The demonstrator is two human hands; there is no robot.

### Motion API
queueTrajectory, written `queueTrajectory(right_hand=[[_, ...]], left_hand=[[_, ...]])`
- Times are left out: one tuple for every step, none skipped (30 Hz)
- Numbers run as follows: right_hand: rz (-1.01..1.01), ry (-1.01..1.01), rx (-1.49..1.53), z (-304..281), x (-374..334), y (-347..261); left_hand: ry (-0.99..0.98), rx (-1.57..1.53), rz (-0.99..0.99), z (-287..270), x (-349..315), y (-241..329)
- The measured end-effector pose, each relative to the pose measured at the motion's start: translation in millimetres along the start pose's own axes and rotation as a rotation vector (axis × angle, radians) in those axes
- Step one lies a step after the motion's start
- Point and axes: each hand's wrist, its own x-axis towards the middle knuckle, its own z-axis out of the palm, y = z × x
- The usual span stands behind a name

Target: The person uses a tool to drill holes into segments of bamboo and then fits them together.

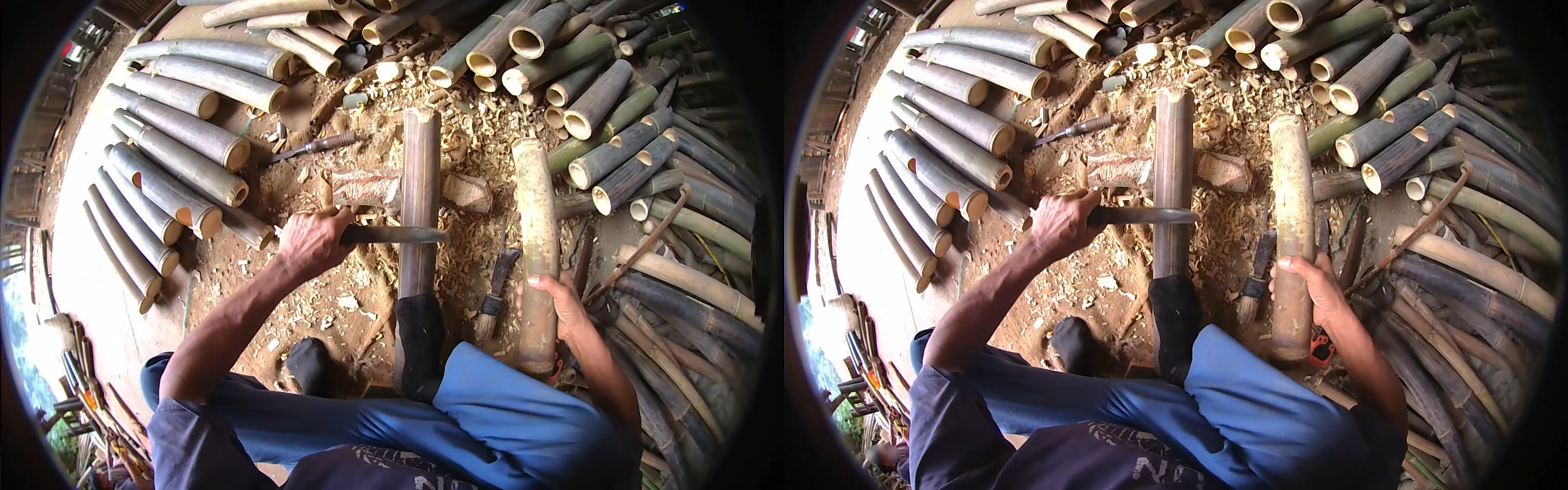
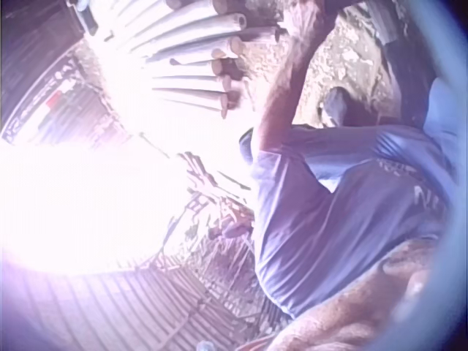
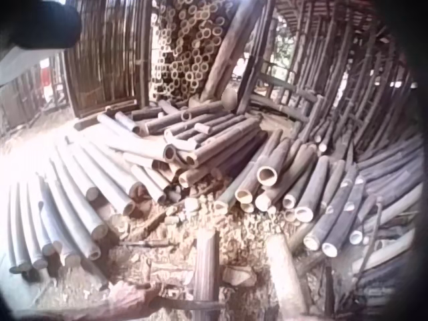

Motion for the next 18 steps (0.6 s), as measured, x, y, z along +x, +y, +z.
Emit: queueTrajectory(right_hand=[[0.014,0.011,0.001,3,1,-1],[0.029,0.023,0.002,5,2,-2],[0.013,0.025,-0.02,8,3,-3],[-0.004,0.028,-0.042,11,4,-4],[-0.022,0.031,-0.064,14,5,-6],[-0.028,0.029,-0.08,15,5,-8],[-0.037,0.023,-0.096,17,6,-10],[-0.046,0.017,-0.111,18,7,-12],[-0.057,0.006,-0.125,19,9,-13],[-0.067,-0.003,-0.138,19,11,-14],[-0.077,-0.012,-0.151,19,12,-15],[-0.074,-0.014,-0.171,19,13,-16],[-0.071,-0.017,-0.192,19,13,-17],[-0.068,-0.02,-0.213,20,13,-18],[-0.1,-0.019,-0.243,22,13,-19],[-0.133,-0.019,-0.271,24,12,-20],[-0.167,-0.018,-0.299,26,12,-21],[-0.29,-0.017,-0.406,25,15,-18]], left_hand=[[0.02,-0.02,0.012,3,-6,1],[-0.008,-0.015,-0.009,6,-8,1],[-0.036,-0.01,-0.029,9,-10,1],[-0.047,-0.017,-0.044,10,-9,2],[-0.059,-0.023,-0.058,10,-7,4],[-0.071,-0.03,-0.073,10,-6,5],[-0.068,-0.024,-0.075,10,-5,4],[-0.065,-0.018,-0.078,10,-4,3],[-0.062,-0.013,-0.08,10,-4,2],[-0.062,-0.01,-0.071,10,-3,2],[-0.062,-0.007,-0.061,11,-3,0],[-0.062,-0.004,-0.052,11,-3,-1],[-0.063,0.002,-0.038,12,-4,-3],[-0.063,0.008,-0.024,13,-4,-5],[-0.064,0.013,-0.011,14,-5,-6],[-0.073,0.02,-0.015,15,-5,-6],[-0.082,0.027,-0.019,16,-5,-6],[-0.091,0.034,-0.022,16,-5,-6]])
